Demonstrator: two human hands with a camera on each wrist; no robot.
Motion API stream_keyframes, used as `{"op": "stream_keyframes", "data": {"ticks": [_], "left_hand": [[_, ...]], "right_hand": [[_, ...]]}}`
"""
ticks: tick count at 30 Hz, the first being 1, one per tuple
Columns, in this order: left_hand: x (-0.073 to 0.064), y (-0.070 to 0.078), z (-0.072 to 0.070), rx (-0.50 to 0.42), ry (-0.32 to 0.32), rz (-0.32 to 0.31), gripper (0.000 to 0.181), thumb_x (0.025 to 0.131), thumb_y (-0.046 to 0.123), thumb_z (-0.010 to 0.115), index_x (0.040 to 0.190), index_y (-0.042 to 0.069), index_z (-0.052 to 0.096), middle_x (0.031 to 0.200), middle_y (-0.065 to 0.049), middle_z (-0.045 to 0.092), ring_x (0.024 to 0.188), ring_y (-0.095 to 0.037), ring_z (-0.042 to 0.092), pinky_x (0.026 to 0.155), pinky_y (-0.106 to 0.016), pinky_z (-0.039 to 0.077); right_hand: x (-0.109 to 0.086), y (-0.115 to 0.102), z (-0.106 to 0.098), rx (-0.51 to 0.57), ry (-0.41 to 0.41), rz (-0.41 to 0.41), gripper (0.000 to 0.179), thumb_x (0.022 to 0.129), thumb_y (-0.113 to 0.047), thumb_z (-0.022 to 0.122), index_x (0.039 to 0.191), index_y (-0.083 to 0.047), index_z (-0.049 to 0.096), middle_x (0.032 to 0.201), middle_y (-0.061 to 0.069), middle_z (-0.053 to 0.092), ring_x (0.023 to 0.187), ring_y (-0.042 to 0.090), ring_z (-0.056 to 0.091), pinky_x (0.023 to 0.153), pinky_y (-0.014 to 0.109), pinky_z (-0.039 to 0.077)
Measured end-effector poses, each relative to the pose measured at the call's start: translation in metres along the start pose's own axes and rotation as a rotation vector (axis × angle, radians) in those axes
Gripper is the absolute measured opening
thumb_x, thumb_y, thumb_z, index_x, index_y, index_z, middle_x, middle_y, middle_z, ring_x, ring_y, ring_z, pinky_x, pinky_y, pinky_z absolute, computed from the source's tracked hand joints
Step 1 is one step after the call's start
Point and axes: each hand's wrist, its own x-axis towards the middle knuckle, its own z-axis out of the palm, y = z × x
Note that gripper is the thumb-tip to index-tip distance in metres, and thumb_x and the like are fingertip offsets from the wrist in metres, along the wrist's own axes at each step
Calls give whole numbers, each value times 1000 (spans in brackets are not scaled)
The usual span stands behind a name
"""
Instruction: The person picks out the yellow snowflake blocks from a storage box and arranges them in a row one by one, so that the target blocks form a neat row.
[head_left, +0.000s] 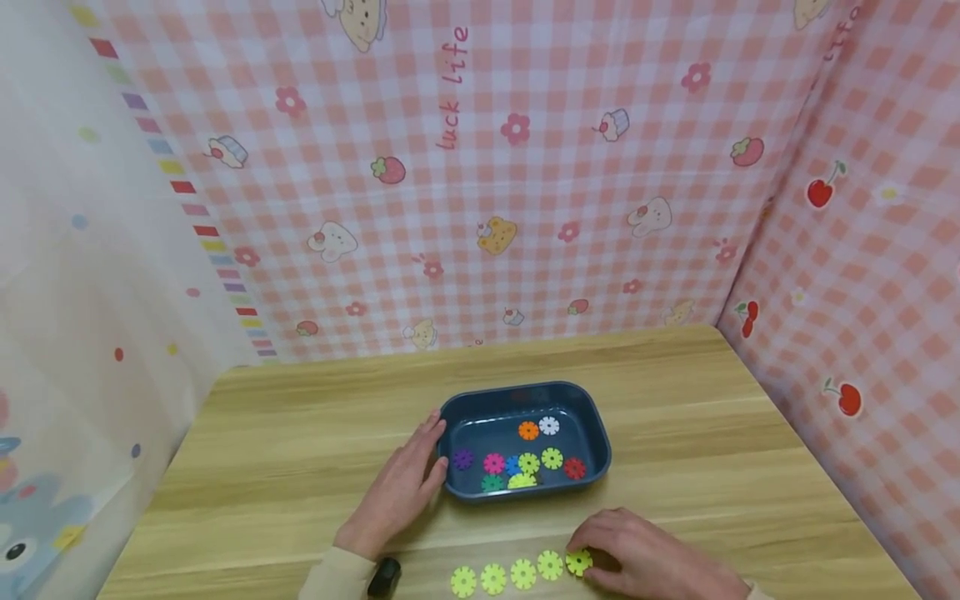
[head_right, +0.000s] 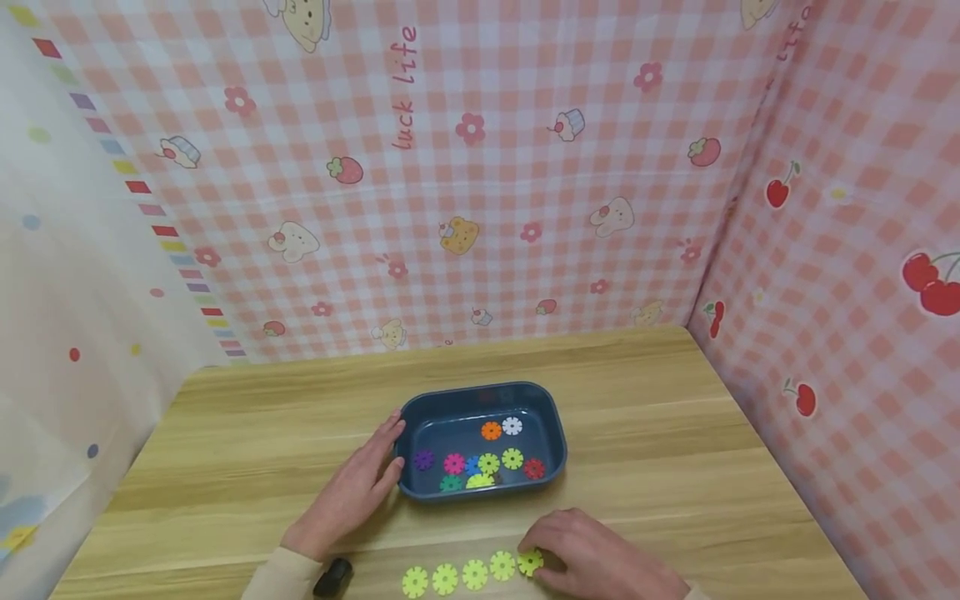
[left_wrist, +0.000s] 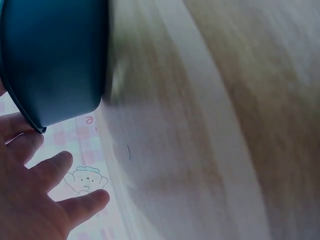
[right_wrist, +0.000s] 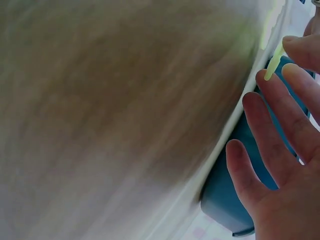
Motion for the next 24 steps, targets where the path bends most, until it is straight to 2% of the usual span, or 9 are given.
{"op": "stream_keyframes", "data": {"ticks": [5,15,20,24], "left_hand": [[1,2,0,-7,-13,-26,57,109,29,53,159,7,40,170,-4,26,153,-30,32,117,-63,35],[1,1,1,-12,-2,-8,57,108,27,54,159,5,40,169,-7,28,152,-31,34,116,-63,37],[1,1,1,-11,0,-17,56,108,27,55,158,6,41,170,-4,28,152,-26,34,118,-57,38],[0,2,1,-13,10,-12,56,108,26,56,158,5,42,170,-4,28,152,-25,35,118,-55,39]], "right_hand": [[2,2,3,-37,10,-8,22,103,-40,64,122,-31,71,116,-23,66,104,1,58,96,35,56],[5,1,3,-60,13,-1,22,102,-36,68,122,-31,72,114,-24,67,101,0,58,96,38,56],[6,-1,-2,-20,-18,27,27,101,-38,68,127,-31,71,115,-24,67,100,-1,57,96,36,57],[7,-8,-13,0,6,53,29,102,-38,67,129,-28,71,121,-19,68,105,2,61,95,34,58]]}}
